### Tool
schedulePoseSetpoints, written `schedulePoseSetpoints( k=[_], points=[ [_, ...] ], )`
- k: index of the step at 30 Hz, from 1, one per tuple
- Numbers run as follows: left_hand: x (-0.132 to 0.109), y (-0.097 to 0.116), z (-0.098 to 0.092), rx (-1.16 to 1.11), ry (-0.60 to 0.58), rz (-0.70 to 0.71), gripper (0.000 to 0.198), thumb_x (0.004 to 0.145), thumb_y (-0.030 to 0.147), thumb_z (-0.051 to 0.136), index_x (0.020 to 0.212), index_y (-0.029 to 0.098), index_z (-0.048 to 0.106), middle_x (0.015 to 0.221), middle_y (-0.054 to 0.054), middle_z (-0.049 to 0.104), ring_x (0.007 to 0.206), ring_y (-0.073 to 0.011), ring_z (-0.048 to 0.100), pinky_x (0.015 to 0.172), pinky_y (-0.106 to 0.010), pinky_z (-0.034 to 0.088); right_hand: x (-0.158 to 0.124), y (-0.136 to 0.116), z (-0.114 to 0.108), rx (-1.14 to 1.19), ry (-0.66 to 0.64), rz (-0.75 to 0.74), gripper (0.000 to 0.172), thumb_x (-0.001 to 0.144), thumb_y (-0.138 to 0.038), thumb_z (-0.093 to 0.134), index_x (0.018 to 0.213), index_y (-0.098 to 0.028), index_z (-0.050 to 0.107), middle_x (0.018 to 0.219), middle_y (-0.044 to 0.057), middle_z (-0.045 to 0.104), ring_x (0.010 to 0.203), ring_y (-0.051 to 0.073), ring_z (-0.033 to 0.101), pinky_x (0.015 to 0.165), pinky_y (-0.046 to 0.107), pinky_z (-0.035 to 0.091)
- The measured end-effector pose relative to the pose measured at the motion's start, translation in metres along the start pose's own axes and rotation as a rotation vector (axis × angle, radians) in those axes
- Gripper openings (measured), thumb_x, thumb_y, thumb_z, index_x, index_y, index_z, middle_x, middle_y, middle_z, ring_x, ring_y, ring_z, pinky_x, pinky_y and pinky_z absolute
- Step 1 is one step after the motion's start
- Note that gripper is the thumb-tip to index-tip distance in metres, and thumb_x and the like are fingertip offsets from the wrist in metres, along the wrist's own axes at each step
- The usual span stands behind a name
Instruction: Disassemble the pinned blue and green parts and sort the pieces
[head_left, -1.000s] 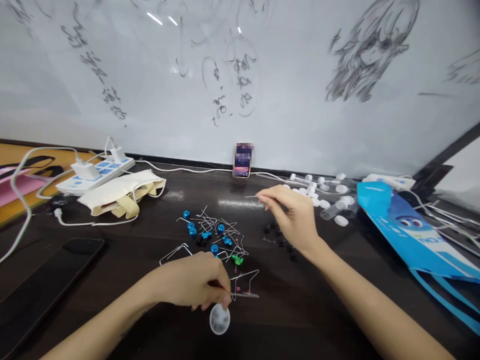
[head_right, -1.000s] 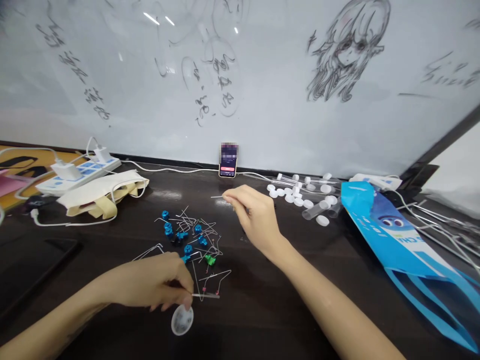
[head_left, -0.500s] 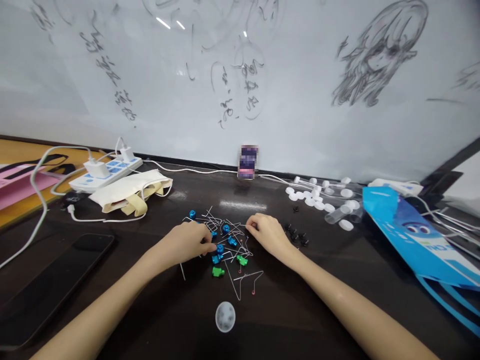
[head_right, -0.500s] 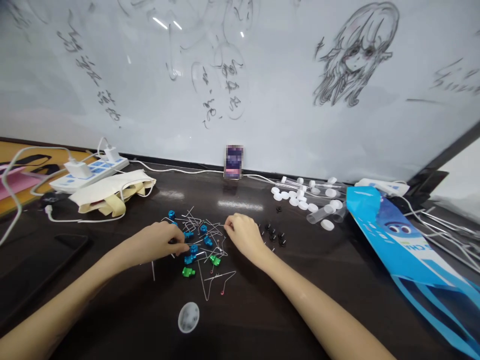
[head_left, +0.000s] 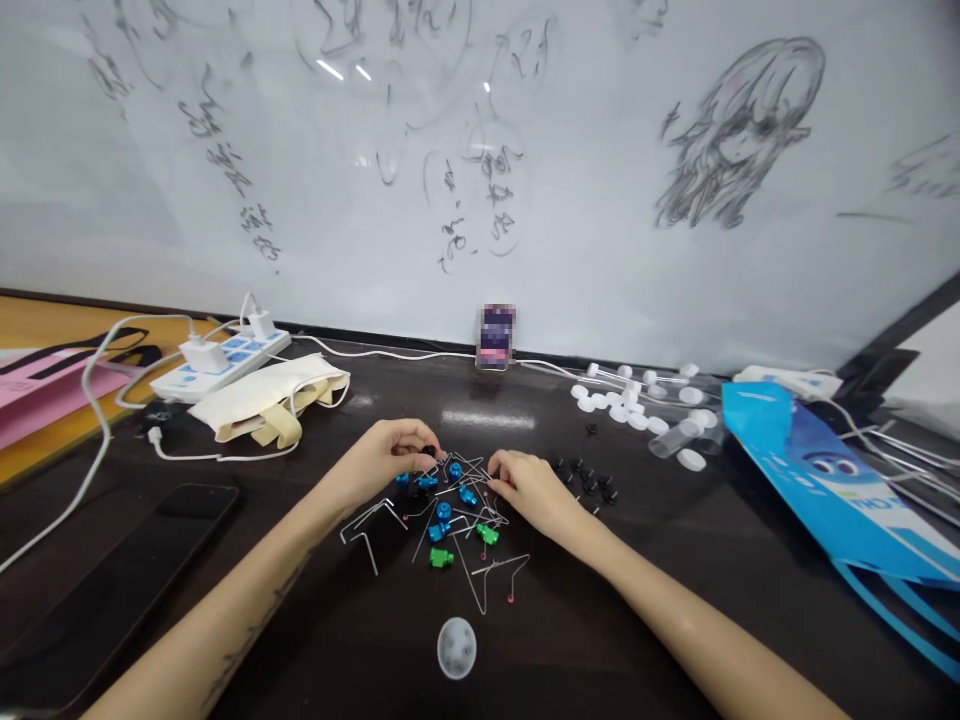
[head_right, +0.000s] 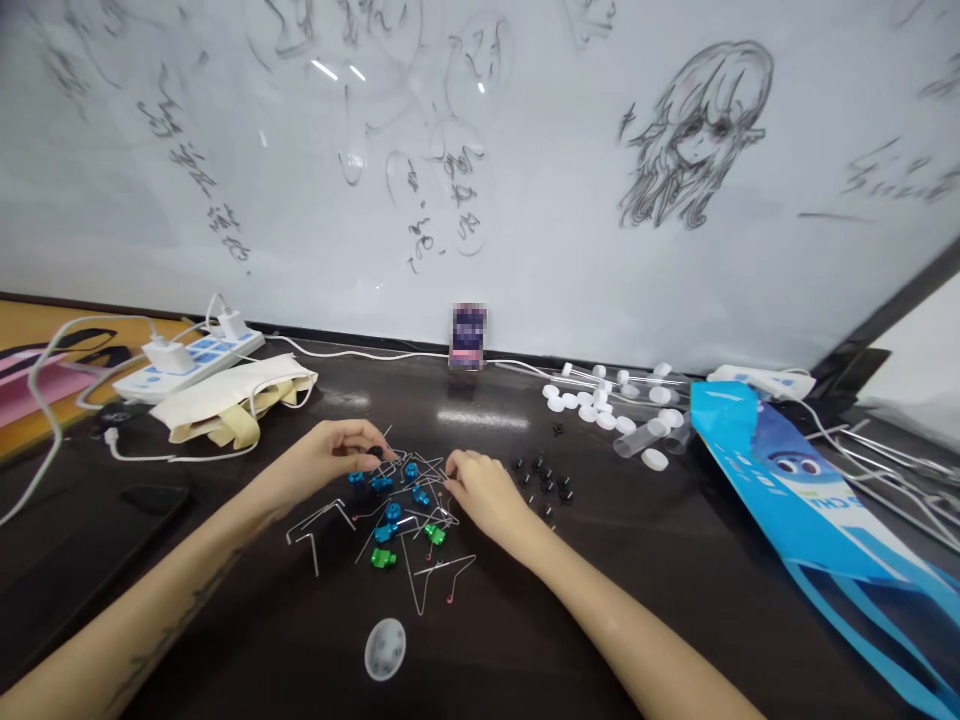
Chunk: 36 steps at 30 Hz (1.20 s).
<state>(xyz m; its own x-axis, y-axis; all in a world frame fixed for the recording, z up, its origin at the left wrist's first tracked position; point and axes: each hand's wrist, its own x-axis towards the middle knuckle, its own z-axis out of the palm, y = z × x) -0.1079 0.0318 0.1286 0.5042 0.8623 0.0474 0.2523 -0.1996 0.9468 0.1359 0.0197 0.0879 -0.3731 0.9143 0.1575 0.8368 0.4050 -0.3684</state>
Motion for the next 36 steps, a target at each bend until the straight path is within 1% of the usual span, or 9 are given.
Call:
schedulePoseSetpoints(
  k=[6, 9, 11, 17, 21, 27, 31, 34, 36],
  points=[
    [-0.007, -0.015, -0.005, 0.098, 0.098, -0.133, 0.021, 0.069, 0.029, 0.068, 0.086, 0.017, 0.064, 0.075, 0.0, 0.067, 0.069, -0.0164, 0.062, 0.066, -0.027, 0.045, 0.0, -0.008, -0.004, 0.055, -0.008, -0.041, 0.024, 0.093, -0.019, 0.044, 0.077, -0.02, 0.062, 0.074, -0.001, 0.064, 0.069, 0.014, 0.061, 0.066, 0.024, 0.041],
    [-0.017, -0.021, -0.011, 0.15, 0.107, -0.139, 0.02, 0.068, 0.03, 0.069, 0.082, 0.016, 0.064, 0.077, -0.001, 0.067, 0.07, -0.0164, 0.061, 0.065, -0.026, 0.045, 0.009, -0.017, -0.001, 0.052, 0.044, -0.059, 0.011, 0.091, -0.024, 0.051, 0.095, -0.02, 0.061, 0.092, 0.003, 0.063, 0.084, 0.017, 0.06, 0.075, 0.027, 0.043],
    [-0.02, -0.021, -0.012, 0.158, 0.111, -0.123, 0.021, 0.069, 0.031, 0.069, 0.082, 0.015, 0.065, 0.075, -0.002, 0.067, 0.07, -0.0167, 0.061, 0.065, -0.027, 0.046, 0.017, -0.025, 0.004, 0.02, 0.045, -0.108, 0.016, 0.087, -0.027, 0.059, 0.101, -0.02, 0.06, 0.096, 0.004, 0.061, 0.089, 0.019, 0.059, 0.077, 0.028, 0.044],
    [-0.009, -0.003, 0.01, 0.053, 0.063, -0.054, 0.018, 0.074, 0.028, 0.065, 0.087, 0.015, 0.063, 0.083, -0.004, 0.069, 0.079, -0.018, 0.064, 0.074, -0.029, 0.049, 0.029, -0.036, 0.01, -0.049, 0.056, -0.147, 0.005, 0.088, -0.021, 0.058, 0.089, -0.018, 0.061, 0.087, 0.004, 0.062, 0.084, 0.018, 0.06, 0.075, 0.028, 0.044],
    [0.007, 0.006, 0.034, 0.13, 0.04, 0.028, 0.013, 0.074, 0.025, 0.064, 0.085, 0.018, 0.063, 0.08, -0.002, 0.068, 0.078, -0.0175, 0.064, 0.074, -0.028, 0.049, 0.019, -0.012, -0.01, -0.079, 0.13, -0.072, 0.011, 0.092, -0.023, 0.051, 0.096, -0.017, 0.059, 0.091, 0.005, 0.063, 0.085, 0.018, 0.059, 0.075, 0.028, 0.043],
    [0.055, 0.002, 0.074, 0.334, -0.026, 0.095, 0.008, 0.073, 0.019, 0.062, 0.081, 0.018, 0.063, 0.072, -0.001, 0.066, 0.07, -0.0169, 0.063, 0.066, -0.026, 0.046, 0.004, 0.03, -0.024, -0.169, 0.162, 0.034, 0.009, 0.085, -0.021, 0.06, 0.079, -0.017, 0.064, 0.081, 0.007, 0.063, 0.084, 0.024, 0.057, 0.075, 0.033, 0.043],
    [0.087, -0.009, 0.097, 0.403, -0.039, 0.09, 0.011, 0.067, 0.014, 0.065, 0.076, 0.018, 0.062, 0.071, -0.001, 0.065, 0.069, -0.0192, 0.062, 0.064, -0.028, 0.045, -0.005, 0.048, -0.036, -0.153, 0.213, 0.073, 0.014, 0.088, -0.028, 0.057, 0.091, -0.019, 0.066, 0.089, 0.006, 0.063, 0.09, 0.022, 0.056, 0.081, 0.032, 0.042],
    [0.094, -0.011, 0.105, 0.447, -0.032, 0.085, 0.013, 0.067, 0.014, 0.067, 0.075, 0.018, 0.058, 0.074, -0.002, 0.063, 0.072, -0.0212, 0.061, 0.068, -0.031, 0.044, -0.014, 0.077, -0.057, -0.116, 0.293, 0.16, 0.021, 0.092, -0.025, 0.048, 0.1, -0.017, 0.065, 0.097, 0.01, 0.062, 0.097, 0.025, 0.054, 0.087, 0.037, 0.04],
    [0.089, -0.007, 0.11, 0.477, 0.012, 0.093, 0.019, 0.068, 0.014, 0.068, 0.081, 0.019, 0.055, 0.087, -0.005, 0.061, 0.084, -0.0243, 0.059, 0.075, -0.034, 0.043, -0.017, 0.103, -0.068, -0.074, 0.326, 0.223, 0.022, 0.091, -0.02, 0.047, 0.102, -0.013, 0.066, 0.098, 0.013, 0.061, 0.099, 0.027, 0.054, 0.091, 0.043, 0.038]
  ],
)
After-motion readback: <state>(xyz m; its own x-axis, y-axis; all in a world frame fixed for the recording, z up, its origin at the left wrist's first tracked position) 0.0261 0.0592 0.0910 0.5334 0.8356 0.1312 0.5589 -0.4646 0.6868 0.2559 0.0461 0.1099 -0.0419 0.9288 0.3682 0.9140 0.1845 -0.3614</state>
